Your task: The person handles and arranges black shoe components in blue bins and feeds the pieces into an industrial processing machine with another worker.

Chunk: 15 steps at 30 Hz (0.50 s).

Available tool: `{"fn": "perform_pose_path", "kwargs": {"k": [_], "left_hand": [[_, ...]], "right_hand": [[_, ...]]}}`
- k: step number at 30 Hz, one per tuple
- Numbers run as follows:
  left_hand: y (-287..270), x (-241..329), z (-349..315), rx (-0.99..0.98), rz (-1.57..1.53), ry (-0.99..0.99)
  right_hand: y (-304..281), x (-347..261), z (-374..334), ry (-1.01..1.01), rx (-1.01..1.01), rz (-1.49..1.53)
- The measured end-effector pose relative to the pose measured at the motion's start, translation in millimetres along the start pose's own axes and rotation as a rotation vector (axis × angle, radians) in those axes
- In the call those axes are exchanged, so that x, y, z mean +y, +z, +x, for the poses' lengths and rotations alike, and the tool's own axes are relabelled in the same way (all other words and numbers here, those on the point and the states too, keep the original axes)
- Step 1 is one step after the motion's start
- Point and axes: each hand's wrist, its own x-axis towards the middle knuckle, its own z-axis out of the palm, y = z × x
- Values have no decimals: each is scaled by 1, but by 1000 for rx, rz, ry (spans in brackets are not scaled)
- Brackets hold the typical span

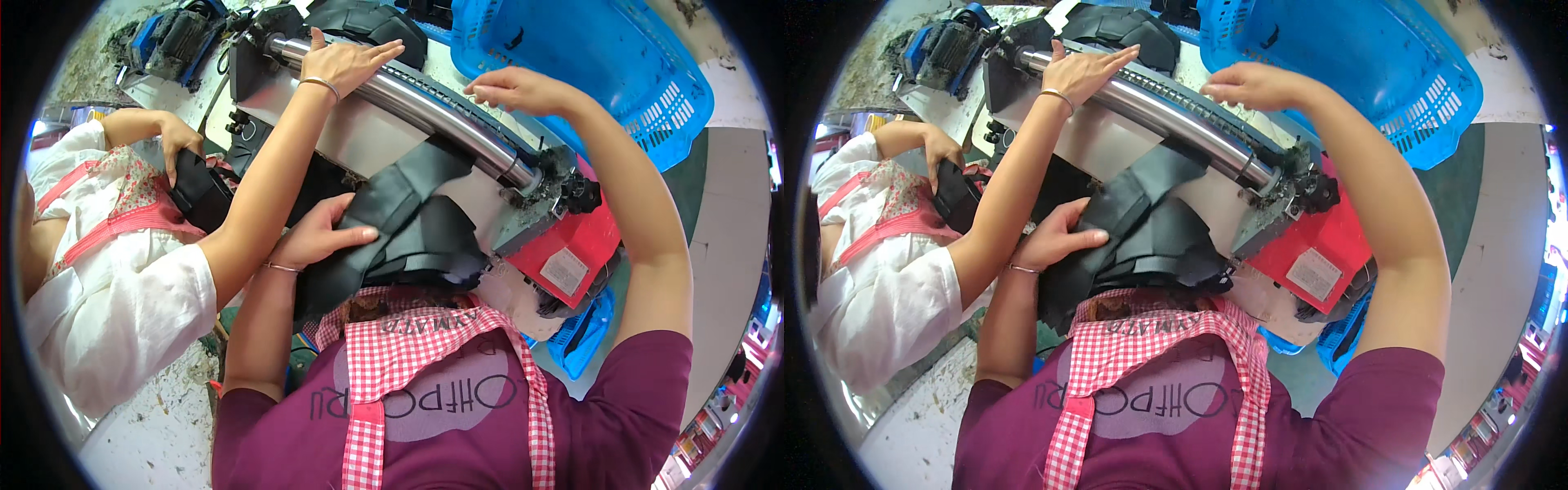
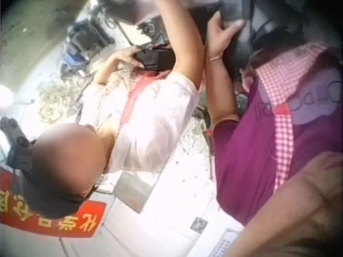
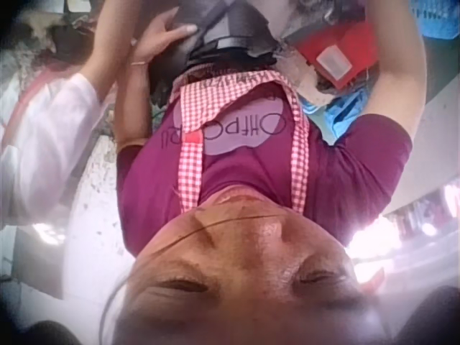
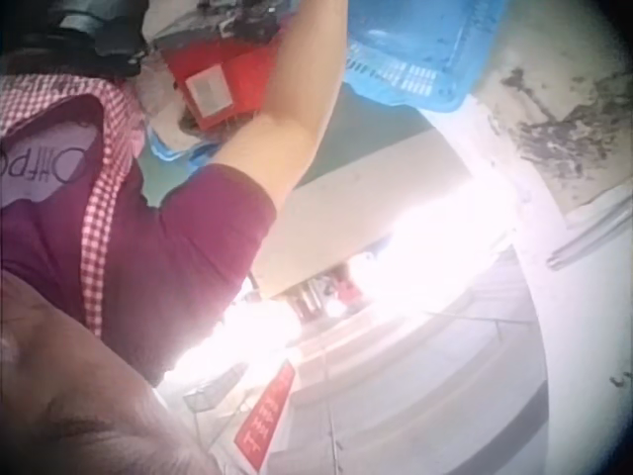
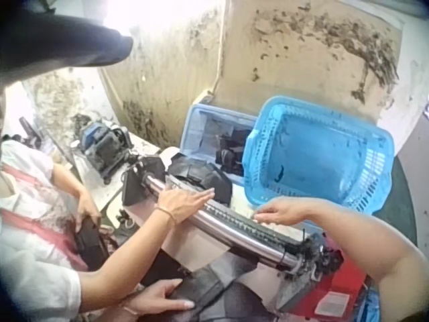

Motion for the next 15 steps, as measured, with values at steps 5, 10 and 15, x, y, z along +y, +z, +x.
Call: {"fn": "perform_pose_path", "kwargs": {"k": [5, 10, 15], "left_hand": [[-3, 3, -43, -22, -177, 83], [18, -10, -46, -366, -282, 32], [26, 19, -40, -493, -107, 50]], "right_hand": [[-3, 15, 21, -188, 250, 32], [-36, 17, -21, -152, 298, 169], [-11, 74, -2, 104, 290, 52]]}}
